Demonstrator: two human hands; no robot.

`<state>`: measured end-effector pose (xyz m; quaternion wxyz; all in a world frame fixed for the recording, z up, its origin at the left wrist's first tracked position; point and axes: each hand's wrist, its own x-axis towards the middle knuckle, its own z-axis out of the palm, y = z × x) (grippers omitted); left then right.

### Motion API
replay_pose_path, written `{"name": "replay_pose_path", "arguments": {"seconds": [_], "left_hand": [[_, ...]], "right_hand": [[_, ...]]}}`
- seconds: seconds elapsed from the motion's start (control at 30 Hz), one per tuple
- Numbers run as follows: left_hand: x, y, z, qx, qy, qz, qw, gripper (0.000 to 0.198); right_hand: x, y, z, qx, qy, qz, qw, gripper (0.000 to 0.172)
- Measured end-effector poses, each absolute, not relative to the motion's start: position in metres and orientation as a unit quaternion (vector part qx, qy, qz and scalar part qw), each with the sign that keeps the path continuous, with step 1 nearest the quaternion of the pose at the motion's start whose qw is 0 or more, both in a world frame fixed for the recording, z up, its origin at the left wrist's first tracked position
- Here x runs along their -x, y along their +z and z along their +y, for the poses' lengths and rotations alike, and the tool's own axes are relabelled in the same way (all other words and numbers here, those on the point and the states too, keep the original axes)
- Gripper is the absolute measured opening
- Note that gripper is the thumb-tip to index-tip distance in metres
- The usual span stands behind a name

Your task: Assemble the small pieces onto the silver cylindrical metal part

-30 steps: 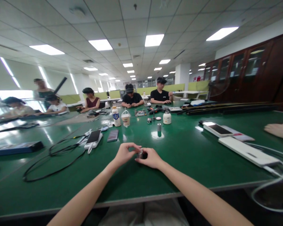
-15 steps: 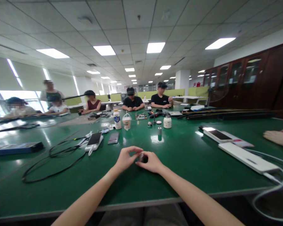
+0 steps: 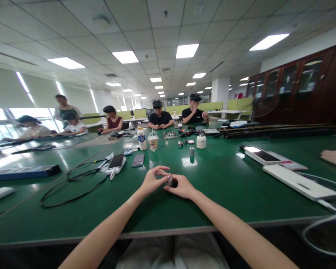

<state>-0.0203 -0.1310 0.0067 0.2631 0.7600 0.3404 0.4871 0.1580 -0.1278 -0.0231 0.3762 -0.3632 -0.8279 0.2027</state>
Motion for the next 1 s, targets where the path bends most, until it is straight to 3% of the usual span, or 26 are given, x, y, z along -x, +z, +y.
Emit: {"name": "replay_pose_path", "arguments": {"seconds": [0.3, 0.63, 0.8, 1.0], "left_hand": [[0.033, 0.012, -0.119, -0.732, 0.51, 0.403, 0.203, 0.029], [0.064, -0.016, -0.09, -0.73, 0.424, 0.493, 0.209, 0.026], [0.054, 0.0, -0.101, -0.727, 0.468, 0.46, 0.202, 0.027], [0.03, 0.014, -0.126, -0.747, 0.5, 0.352, 0.26, 0.029]], "right_hand": [[-0.157, -0.023, -0.128, 0.367, 0.208, -0.826, 0.374, 0.028], [-0.16, -0.018, -0.131, 0.373, 0.194, -0.83, 0.366, 0.028], [-0.161, -0.021, -0.128, 0.358, 0.22, -0.822, 0.384, 0.038], [-0.161, -0.025, -0.126, 0.346, 0.237, -0.82, 0.389, 0.033]]}}
